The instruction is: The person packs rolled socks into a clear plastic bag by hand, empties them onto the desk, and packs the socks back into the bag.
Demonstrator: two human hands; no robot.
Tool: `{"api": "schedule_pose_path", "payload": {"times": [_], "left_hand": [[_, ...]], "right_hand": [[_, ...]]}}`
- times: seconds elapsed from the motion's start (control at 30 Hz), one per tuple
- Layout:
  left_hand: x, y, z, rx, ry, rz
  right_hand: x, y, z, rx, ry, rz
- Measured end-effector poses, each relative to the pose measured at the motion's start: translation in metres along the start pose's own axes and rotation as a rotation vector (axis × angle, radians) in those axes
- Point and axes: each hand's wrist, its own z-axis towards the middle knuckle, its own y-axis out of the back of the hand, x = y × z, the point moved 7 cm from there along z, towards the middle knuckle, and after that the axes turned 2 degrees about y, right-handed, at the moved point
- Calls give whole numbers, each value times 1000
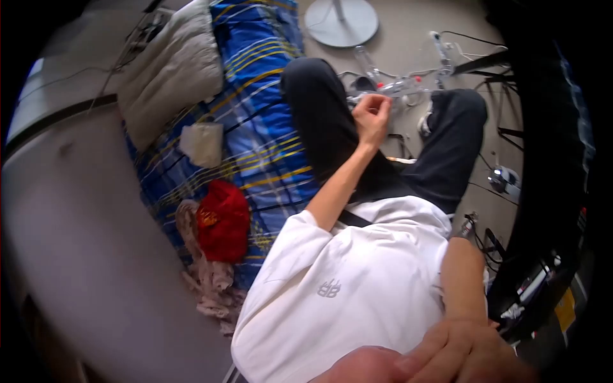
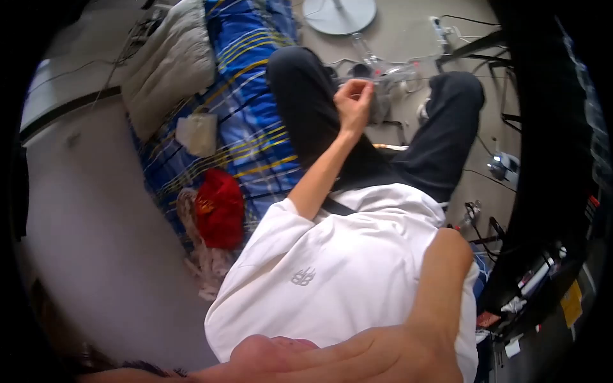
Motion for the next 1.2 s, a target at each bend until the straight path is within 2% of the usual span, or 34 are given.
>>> {"api": "schedule_pose_path", "payload": {"times": [0.23, 0.47, 0.5, 0.53, 0.57, 0.93, 1.2], "left_hand": [[-8, -5, -2, 34, 9, -16], [-15, -20, -12, 94, 11, 6], [-19, -11, -5, 84, -7, 55], [-15, -10, -4, 85, 56, -20], [-3, -8, 0, 64, 5, 1], [-4, -10, -3, 53, -17, 91], [-6, 7, -4, 12, -18, -19]], "right_hand": [[-2, 18, 10, 111, 1, 10], [-14, 18, 12, 153, 132, -33], [-15, 21, 16, 153, 132, -44], [-14, 25, 18, 167, 128, -63], [-12, 28, 21, 174, 121, -55], [6, 31, 39, 350, 87, -112], [14, 26, 46, 427, 131, -210]]}}
